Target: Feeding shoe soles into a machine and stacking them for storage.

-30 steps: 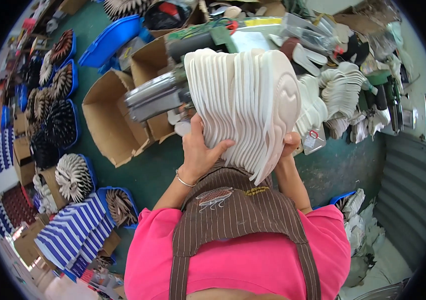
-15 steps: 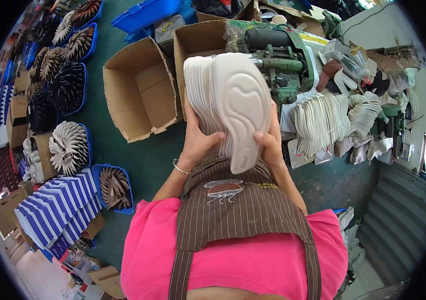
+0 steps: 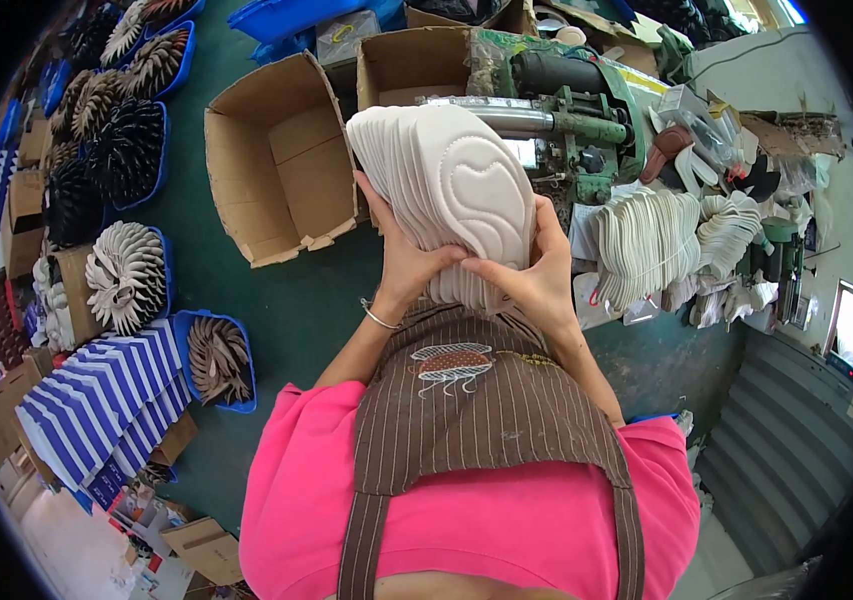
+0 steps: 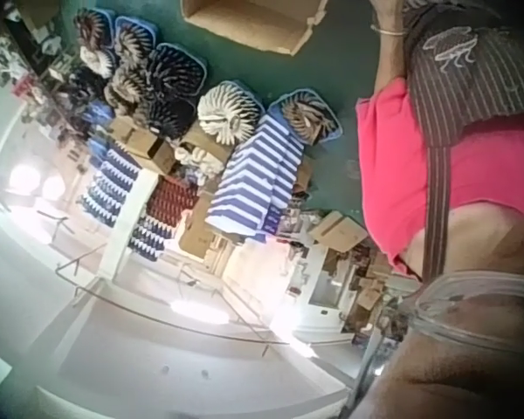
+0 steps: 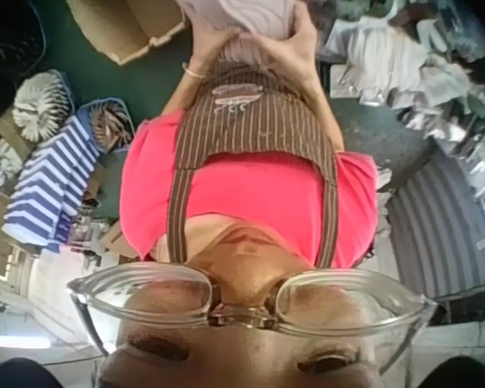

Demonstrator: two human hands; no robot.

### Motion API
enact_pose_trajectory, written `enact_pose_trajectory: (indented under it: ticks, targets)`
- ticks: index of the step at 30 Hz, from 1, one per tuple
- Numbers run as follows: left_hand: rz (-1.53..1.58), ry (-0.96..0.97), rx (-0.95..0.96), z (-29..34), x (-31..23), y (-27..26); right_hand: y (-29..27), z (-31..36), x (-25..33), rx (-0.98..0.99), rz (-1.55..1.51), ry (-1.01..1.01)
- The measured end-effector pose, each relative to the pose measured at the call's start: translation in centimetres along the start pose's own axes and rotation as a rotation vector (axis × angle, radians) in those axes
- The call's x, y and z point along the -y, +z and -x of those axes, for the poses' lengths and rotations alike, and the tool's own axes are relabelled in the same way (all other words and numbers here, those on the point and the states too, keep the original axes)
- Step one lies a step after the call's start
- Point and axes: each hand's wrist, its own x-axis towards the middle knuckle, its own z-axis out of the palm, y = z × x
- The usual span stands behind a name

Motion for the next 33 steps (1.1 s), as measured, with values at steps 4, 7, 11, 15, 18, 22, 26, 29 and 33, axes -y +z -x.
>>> enact_pose_trajectory:
  ticks: [4, 7, 11, 15, 18, 22, 26, 29, 33]
  targets:
    - [-0.050, -0.028, -0.048, 0.0, 0.3, -0.1, 0.6, -0.1, -0.6, -0.036, -0.140, -0.011]
    - [-0.088, 0.007, -0.110, 0.1, 0.5, 0.1, 1.5, -0.1, -0.3, -0.199, -0.267, -0.025]
    - [-0.132, 0.021, -0.182, 0.4, 0.3, 0.2, 1.3, -0.3, -0.6, -0.288, -0.322, 0.018]
    - [-0.151, 0.023, -0.175, 0.5, 0.5, -0.1, 0.7, -0.2, -1.2, -0.283, -0.336, 0.058]
    - [-0.248, 0.030, -0.196, 0.4, 0.5, -0.3, 0.9, 0.2, -1.6, -0.318, -0.355, 0.122]
    - [-0.280, 0.002, -0.238, 0.4, 0.5, -0.5, 1.1, 0.4, -2.5, -0.384, -0.474, 0.204]
    - [-0.247, 0.005, -0.255, 0.4, 1.5, -1.4, 1.4, 0.2, -3.8, -0.461, -0.590, 0.135]
    - [-0.234, -0.006, -0.279, 0.3, 2.1, -2.4, 1.0, 0.4, -5.0, -0.454, -0.707, 0.143]
    - [-0.156, 0.025, -0.299, -0.2, 2.2, -4.5, -0.5, 2.2, -11.0, -0.414, -0.736, 0.102]
